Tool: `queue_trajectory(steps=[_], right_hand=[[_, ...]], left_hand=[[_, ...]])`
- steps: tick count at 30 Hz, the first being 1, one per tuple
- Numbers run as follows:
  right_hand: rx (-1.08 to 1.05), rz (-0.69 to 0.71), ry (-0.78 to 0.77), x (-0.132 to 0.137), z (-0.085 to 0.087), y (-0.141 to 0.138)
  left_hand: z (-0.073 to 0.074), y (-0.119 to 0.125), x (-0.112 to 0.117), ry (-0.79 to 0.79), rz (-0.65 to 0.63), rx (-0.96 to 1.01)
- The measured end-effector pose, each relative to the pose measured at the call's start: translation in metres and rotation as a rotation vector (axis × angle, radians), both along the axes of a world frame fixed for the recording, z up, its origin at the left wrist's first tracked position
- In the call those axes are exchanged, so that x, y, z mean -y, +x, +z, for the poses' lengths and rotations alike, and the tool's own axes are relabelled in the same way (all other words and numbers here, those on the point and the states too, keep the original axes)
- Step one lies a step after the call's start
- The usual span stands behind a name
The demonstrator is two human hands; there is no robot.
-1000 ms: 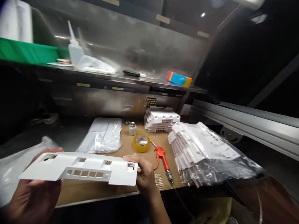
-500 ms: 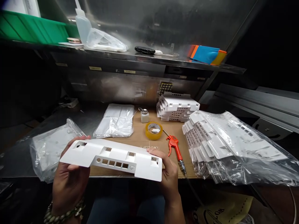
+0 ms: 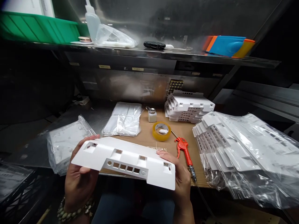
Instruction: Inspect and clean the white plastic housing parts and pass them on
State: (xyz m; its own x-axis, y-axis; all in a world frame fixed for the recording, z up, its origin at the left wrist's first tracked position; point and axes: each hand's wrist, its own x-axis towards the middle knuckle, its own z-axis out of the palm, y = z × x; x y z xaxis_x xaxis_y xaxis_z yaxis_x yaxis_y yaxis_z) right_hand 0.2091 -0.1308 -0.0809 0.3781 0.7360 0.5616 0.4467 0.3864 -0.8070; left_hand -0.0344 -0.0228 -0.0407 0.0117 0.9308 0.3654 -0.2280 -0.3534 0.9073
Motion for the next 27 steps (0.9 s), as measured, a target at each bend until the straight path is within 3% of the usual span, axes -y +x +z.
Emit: queue_trajectory(steps=[7, 11, 13, 16, 20, 22, 24, 27], right_hand=[[-0.03, -0.008, 0.033, -0.002, -0.01, 0.008], [0.025, 0.031, 0.082, -0.006, -0.013, 0.017], [0.047, 0.048, 0.11, -0.007, -0.015, 0.022], [0.06, 0.063, 0.102, -0.009, -0.016, 0.027], [0.107, 0.135, 0.093, -0.011, -0.013, 0.028], [0.185, 0.232, 0.095, -0.017, -0.009, 0.03], [0.333, 0.303, 0.039, -0.031, -0.004, 0.038], [0.649, 0.159, -0.238, -0.07, 0.003, 0.06]], left_hand=[[-0.017, -0.001, -0.002, 0.014, -0.071, 0.043], [-0.023, 0.0, -0.006, -0.082, -0.134, 0.164], [-0.022, 0.001, -0.009, -0.242, -0.183, 0.306], [-0.015, 0.002, -0.014, -0.607, -0.266, 0.541], [-0.002, 0.0, -0.016, -0.97, -0.608, 0.773], [0.004, -0.004, -0.018, -1.085, -0.688, 0.843], [0.01, -0.012, -0.022, -1.18, -0.626, 0.872], [0.014, -0.026, -0.031, -1.171, -0.442, 0.879]])
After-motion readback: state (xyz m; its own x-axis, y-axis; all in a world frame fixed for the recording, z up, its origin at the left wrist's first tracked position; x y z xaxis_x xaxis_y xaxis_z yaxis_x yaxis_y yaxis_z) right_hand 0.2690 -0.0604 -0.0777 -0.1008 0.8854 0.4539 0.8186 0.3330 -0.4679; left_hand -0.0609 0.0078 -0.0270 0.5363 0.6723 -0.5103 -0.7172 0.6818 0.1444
